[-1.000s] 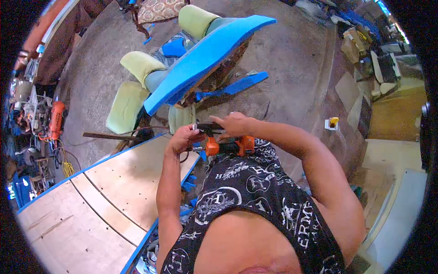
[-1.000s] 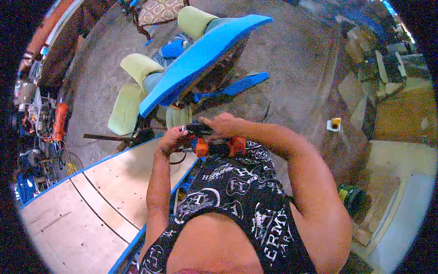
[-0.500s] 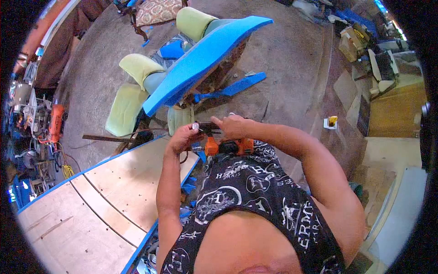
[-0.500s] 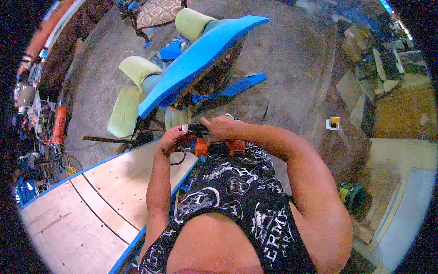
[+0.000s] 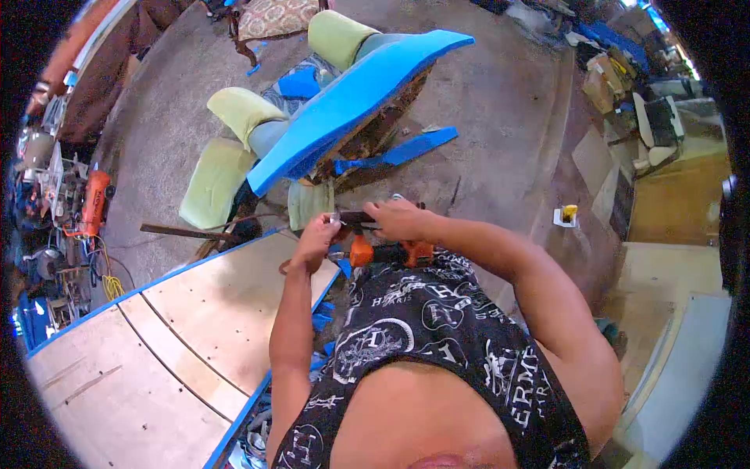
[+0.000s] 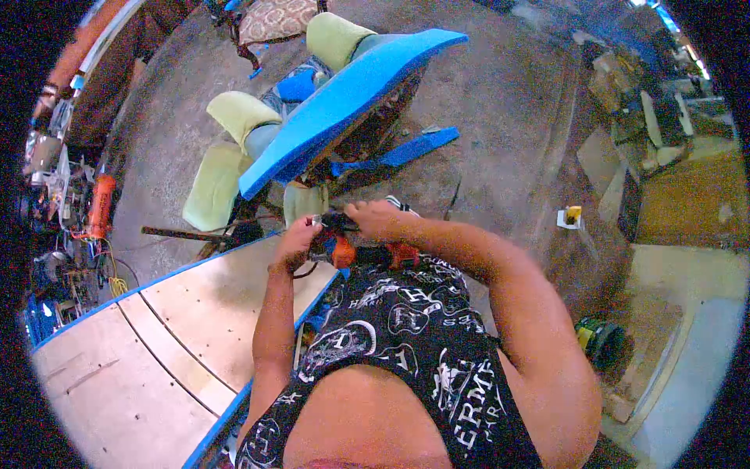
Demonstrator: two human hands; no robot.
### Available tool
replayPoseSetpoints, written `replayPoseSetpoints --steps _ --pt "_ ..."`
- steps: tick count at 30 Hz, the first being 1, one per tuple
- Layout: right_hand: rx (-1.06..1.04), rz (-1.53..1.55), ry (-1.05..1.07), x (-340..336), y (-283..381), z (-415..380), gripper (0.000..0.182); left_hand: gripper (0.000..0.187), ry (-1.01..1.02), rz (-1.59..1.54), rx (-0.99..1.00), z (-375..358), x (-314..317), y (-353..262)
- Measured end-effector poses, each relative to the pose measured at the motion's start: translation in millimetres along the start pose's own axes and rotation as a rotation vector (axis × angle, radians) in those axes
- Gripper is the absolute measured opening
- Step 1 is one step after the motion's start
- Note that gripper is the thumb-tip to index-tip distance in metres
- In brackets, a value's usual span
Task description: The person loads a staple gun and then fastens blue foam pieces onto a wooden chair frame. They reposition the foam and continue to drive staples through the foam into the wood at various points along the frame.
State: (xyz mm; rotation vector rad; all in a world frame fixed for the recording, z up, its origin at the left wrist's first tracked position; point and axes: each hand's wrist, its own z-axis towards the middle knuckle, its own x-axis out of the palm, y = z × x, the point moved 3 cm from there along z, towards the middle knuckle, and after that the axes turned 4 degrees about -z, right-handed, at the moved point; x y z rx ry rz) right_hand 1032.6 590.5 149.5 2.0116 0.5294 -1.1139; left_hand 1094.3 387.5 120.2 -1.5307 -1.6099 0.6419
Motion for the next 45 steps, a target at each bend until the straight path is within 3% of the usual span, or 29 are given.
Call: replayPoseSetpoints --steps 2,4,10,16,18,22,24,27,31,36,40,42,45 --pt "-0.056 0.002 -0.073 -6 8 1 0.048 0.026 -0.02 0.042 -0.016 -11 1 -8" --pt "0.04 0.004 0.104 -5 8 3 0.045 0.025 -0.039 0.081 -0.029 -16 4 -10" --pt "0.029 -0.034 0.095 -1 -5 2 0.042 0.022 -0.017 -0.047 0.028 -5 -4 9" --pt "0.0 -0.061 0.086 -11 4 0 0.044 0.02 -0.057 -0.228 -0.041 3 -7 20" --pt "0.002 -0.054 0.072 -10 4 1 0.044 0.018 -0.223 0.058 0.171 5 -10 19" --pt "-0.024 -0.058 -0.007 -5 4 4 0.043 0.018 -0.366 0.24 0.36 -5 -5 18" --pt "-0.022 -0.057 -0.005 -7 5 3 0.043 0.02 -0.557 0.486 0.552 -18 3 8" --pt "-0.046 -0.064 -0.033 -2 1 6 0.042 0.023 -0.625 0.52 0.645 -28 14 -1" --pt "-0.065 -0.102 -0.038 10 -4 8 0.042 0.023 -0.613 0.524 0.631 -24 8 9" --pt "-0.085 -0.108 0.028 4 3 11 0.043 0.021 -0.299 0.28 0.256 -20 -16 26" --pt "-0.096 -0.103 0.088 5 7 12 0.043 0.021 -0.232 0.266 0.42 -29 -20 18" --pt "-0.104 -0.107 0.096 5 6 13 0.043 0.022 -0.182 0.663 0.646 -38 -16 0" --pt "-0.106 -0.115 0.083 11 2 14 0.044 0.022 -0.135 0.682 0.569 -41 -15 -9"
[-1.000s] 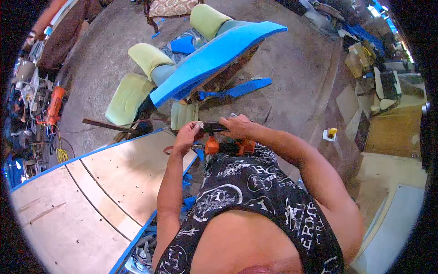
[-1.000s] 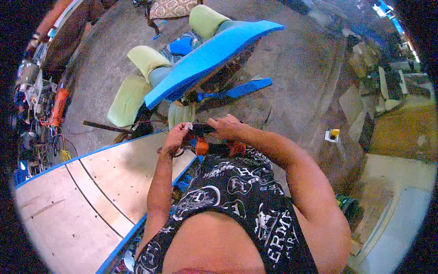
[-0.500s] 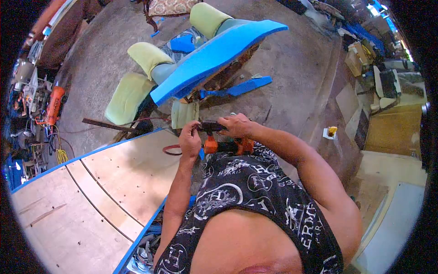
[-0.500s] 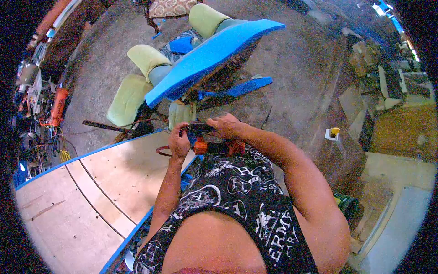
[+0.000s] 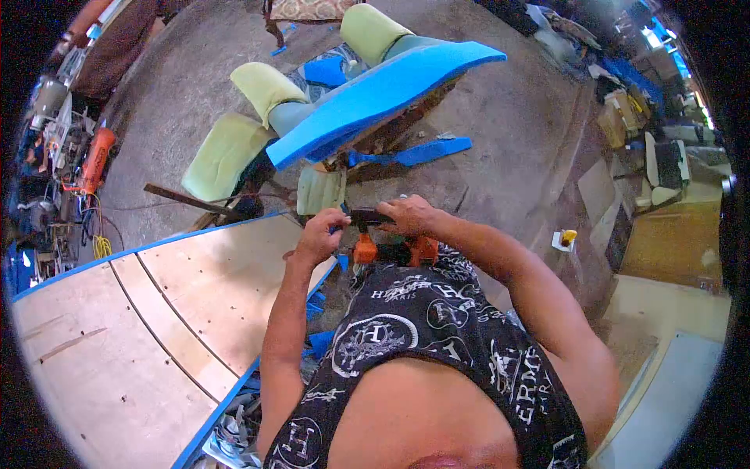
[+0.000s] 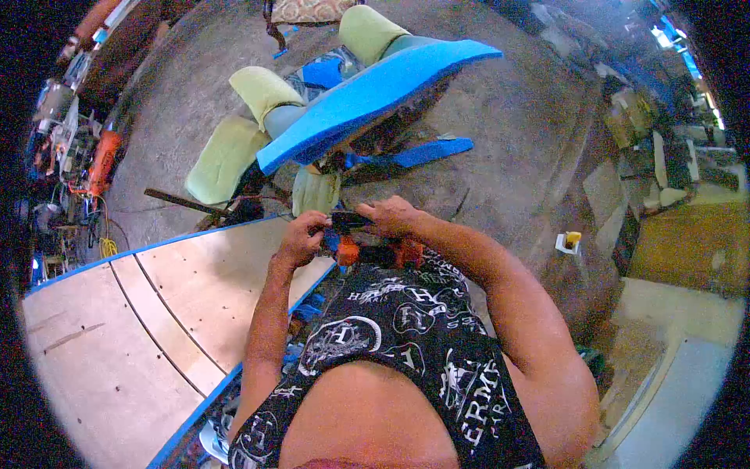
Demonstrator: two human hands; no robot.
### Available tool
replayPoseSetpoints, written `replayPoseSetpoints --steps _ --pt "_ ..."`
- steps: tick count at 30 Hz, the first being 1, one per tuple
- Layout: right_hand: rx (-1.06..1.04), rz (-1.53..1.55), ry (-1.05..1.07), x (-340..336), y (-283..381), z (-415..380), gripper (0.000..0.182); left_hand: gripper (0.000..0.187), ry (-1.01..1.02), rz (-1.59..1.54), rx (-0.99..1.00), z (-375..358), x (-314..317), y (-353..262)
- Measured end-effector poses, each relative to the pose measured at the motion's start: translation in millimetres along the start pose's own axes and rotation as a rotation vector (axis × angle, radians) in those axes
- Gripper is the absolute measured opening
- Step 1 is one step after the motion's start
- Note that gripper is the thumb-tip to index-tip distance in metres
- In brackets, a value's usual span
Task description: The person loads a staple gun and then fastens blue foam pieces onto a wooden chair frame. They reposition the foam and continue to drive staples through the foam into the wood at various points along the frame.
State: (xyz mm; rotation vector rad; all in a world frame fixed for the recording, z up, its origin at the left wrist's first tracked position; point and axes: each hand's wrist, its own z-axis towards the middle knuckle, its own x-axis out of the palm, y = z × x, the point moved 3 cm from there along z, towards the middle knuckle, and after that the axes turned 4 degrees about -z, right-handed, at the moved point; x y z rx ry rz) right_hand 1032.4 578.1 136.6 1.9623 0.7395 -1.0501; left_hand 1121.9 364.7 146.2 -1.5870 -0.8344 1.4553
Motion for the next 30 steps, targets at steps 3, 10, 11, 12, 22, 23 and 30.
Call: replayPoseSetpoints --steps 3,10,11,12,22,23,30 --pt "-0.022 -0.004 -0.074 7 -4 1 0.043 0.021 0.024 -0.069 -0.192 2 0 -1" --pt "-0.058 0.005 -0.141 16 -11 1 0.047 0.017 -0.15 -0.036 0.041 -5 14 6" --pt "-0.058 0.005 -0.144 16 -11 1 0.047 0.016 -0.191 -0.094 -0.087 -4 14 10" --pt "-0.063 -0.012 -0.145 15 -10 1 0.047 0.015 -0.231 -0.15 -0.215 -4 13 10" --pt "-0.041 0.018 -0.099 7 -4 -2 0.044 0.014 -0.104 0.115 -0.084 -2 7 1" --pt "-0.041 0.023 -0.108 8 -5 -1 0.044 0.014 -0.2 0.149 -0.018 -5 14 -4" --pt "-0.09 0.018 -0.17 23 -13 -5 0.039 0.012 0.013 0.243 0.144 3 1 -7"
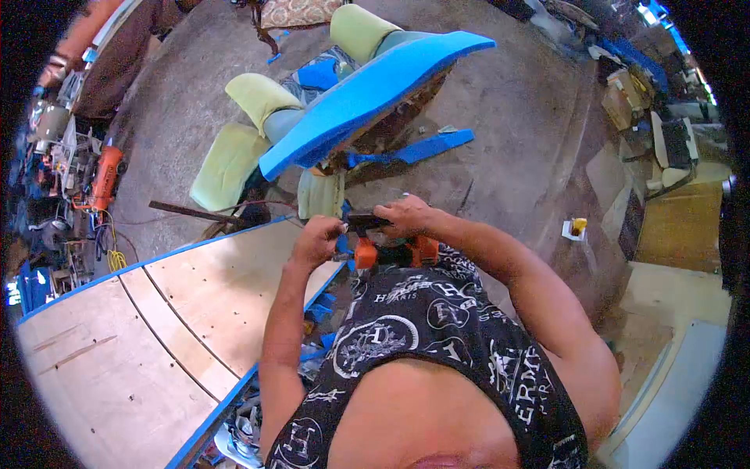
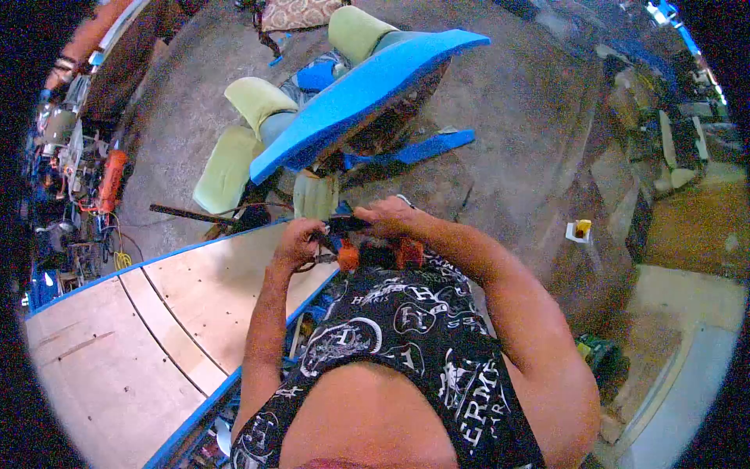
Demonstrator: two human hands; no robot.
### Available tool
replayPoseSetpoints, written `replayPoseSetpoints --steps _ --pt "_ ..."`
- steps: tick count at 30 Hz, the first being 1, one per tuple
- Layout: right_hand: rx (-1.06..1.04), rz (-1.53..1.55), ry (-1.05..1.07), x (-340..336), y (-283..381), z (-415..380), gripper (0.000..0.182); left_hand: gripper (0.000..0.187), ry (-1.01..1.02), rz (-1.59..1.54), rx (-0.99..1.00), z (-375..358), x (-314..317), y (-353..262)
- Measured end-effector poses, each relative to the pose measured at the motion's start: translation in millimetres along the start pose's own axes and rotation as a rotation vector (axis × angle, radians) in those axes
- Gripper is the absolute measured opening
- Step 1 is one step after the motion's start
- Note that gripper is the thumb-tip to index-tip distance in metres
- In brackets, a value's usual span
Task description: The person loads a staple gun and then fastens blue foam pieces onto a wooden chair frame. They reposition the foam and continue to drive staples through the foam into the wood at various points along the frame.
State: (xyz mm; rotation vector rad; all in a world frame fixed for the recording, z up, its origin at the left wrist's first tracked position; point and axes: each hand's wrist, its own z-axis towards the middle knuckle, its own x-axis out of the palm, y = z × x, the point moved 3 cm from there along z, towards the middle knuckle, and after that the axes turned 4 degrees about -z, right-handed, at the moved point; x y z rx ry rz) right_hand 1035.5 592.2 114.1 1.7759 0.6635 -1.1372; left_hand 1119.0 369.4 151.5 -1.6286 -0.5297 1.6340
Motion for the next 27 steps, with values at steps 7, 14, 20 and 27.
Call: replayPoseSetpoints --steps 7,14,20,27 --pt "0.076 0.012 0.025 -1 -3 -10 0.038 0.008 -0.454 -0.684 -0.385 0 9 42" --pt "-0.072 0.042 -0.078 2 1 -9 0.035 0.008 -0.214 -0.553 -0.426 7 16 6" --pt "-0.007 0.036 -0.06 -3 3 -16 0.034 0.02 -0.101 -0.594 -0.474 -2 40 27" --pt "-0.007 0.043 -0.07 -11 8 -12 0.035 0.016 -0.079 -0.643 -0.477 -9 37 35"
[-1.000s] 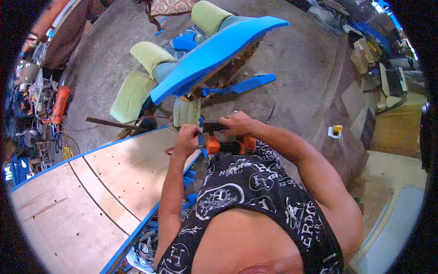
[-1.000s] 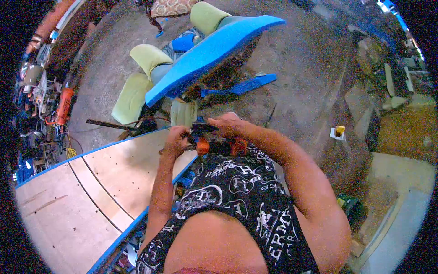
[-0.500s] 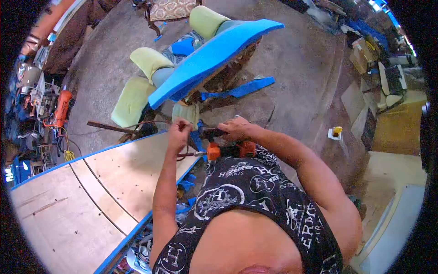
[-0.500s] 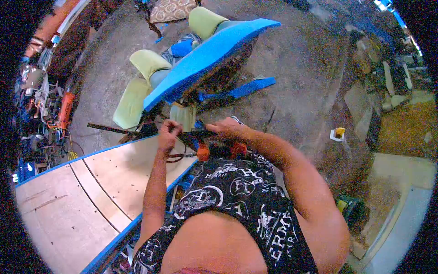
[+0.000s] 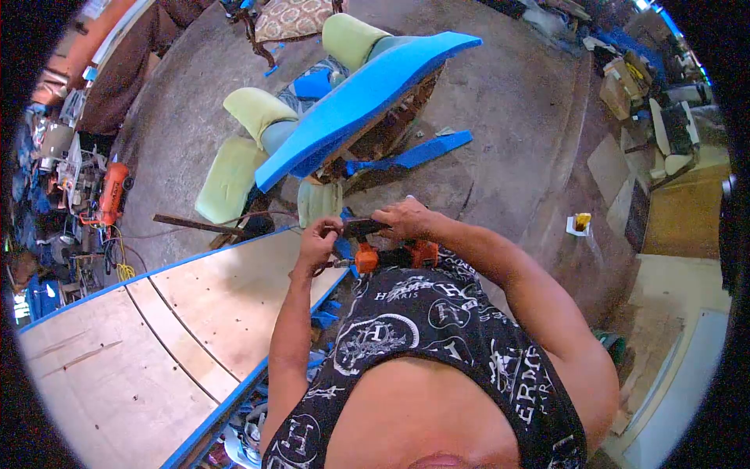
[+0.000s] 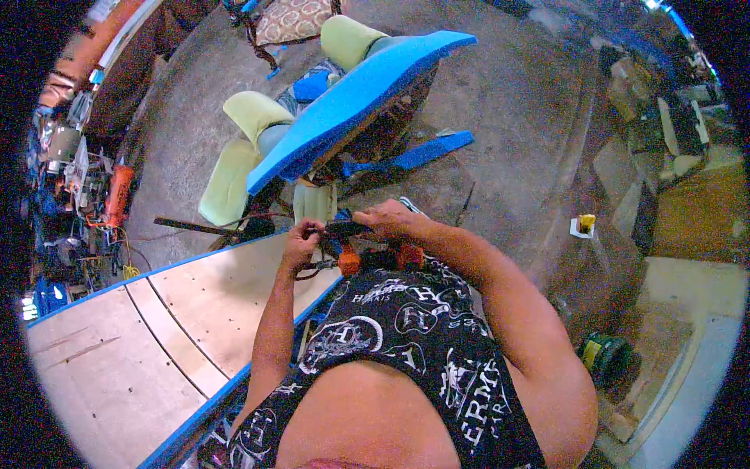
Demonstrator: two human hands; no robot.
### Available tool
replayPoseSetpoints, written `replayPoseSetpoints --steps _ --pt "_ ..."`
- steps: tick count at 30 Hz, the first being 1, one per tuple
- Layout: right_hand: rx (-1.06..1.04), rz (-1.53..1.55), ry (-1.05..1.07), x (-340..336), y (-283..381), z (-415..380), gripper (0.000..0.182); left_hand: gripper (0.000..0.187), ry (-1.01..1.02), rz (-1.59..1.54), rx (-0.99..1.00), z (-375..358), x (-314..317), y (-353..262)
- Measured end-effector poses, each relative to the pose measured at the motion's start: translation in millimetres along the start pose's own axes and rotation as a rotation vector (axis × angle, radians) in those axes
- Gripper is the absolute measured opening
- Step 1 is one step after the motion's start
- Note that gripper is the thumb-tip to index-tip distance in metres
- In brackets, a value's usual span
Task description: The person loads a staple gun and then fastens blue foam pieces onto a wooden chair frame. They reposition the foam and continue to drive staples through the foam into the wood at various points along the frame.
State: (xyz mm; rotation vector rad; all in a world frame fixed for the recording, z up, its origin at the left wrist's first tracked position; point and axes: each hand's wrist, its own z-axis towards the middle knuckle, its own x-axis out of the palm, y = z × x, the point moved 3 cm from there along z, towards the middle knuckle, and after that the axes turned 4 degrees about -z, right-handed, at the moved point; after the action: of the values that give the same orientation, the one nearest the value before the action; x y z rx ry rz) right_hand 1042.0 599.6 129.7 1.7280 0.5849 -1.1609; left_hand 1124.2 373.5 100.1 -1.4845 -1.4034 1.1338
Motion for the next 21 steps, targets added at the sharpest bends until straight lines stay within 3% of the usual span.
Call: replayPoseSetpoints --steps 20,21 --pt "-0.024 0.013 0.035 3 -1 8 0.04 0.03 0.102 -0.074 0.038 -1 -7 -7" --pt "-0.016 0.015 0.018 5 -2 8 0.037 0.03 0.114 0.033 0.18 0 -7 -9"
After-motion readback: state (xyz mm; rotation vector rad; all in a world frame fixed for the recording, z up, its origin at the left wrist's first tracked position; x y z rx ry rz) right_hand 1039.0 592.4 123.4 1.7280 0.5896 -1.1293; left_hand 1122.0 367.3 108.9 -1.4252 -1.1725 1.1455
